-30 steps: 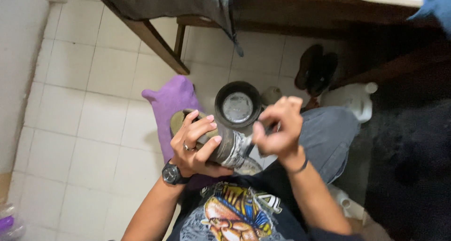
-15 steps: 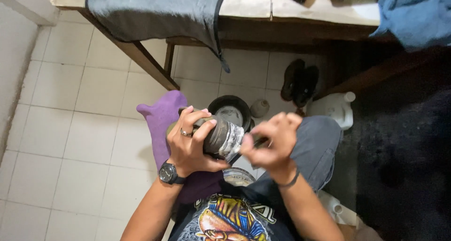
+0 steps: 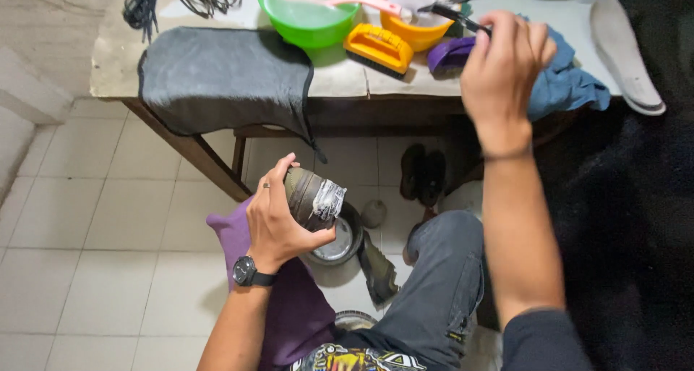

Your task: The person is cleaning a green sneaker using various brushes and cloths to scrub and wipe the sides, sole, toe area, and interior.

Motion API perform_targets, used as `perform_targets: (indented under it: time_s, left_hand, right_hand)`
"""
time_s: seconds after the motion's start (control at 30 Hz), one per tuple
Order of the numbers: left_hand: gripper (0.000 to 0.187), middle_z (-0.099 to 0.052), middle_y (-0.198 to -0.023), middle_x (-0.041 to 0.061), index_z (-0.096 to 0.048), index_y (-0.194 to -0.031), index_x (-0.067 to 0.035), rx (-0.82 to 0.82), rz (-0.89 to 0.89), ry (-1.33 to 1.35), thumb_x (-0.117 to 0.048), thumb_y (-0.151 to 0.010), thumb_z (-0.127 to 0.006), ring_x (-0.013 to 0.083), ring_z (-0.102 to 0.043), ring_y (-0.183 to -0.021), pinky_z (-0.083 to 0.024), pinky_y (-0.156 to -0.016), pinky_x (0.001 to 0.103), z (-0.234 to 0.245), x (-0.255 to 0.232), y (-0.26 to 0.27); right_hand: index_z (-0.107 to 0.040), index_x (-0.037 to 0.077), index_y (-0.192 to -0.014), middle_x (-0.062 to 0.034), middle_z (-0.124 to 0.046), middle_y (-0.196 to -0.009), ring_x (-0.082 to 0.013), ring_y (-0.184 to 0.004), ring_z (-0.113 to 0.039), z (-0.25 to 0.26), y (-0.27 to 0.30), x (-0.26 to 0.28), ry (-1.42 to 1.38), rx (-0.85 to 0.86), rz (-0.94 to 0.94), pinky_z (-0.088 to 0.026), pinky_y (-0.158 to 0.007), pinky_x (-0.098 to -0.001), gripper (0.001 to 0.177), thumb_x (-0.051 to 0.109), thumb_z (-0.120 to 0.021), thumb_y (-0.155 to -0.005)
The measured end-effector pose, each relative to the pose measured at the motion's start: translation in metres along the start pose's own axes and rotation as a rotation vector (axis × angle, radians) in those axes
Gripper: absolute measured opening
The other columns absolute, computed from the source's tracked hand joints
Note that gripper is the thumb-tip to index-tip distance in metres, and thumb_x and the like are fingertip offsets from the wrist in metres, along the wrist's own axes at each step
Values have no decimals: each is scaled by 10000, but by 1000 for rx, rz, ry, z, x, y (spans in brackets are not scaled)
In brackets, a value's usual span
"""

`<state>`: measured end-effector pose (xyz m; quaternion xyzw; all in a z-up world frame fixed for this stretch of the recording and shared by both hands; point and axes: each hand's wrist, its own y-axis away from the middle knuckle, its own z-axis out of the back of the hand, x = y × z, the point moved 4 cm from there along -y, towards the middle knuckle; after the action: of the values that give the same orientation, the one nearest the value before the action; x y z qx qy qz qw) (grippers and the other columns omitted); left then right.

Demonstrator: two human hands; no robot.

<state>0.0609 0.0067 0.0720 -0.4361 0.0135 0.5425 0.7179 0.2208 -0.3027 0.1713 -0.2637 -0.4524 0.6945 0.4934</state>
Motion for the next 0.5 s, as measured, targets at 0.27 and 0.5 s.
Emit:
perform_targets:
  time_s: [0.27, 0.5]
  left_hand:
    - [1072, -634, -1310, 86, -476, -1395, -15, 32, 43, 41, -441, -487, -854, 357, -656, -1069, -474, -1079, 474, -11, 5, 1]
    - [1163, -684, -1278, 115, -431, -1479, -43, 47, 6, 28, -461, -474, -840, 303, -698, -1025, -463, -1107, 538, -14, 5, 3]
  right_hand:
    - [-818, 176, -1109, 12, -805, -1042, -250, -1095, -562, -25, -37, -29, 220, -18, 290, -265, -881, -412, 378, 38, -559, -872]
    - [-754, 277, -880, -97, -573, -1157, -403, -1074, -450, -13, 64, -157, 464, 243, -428, -302, -876, -529, 270, 497, -899, -823]
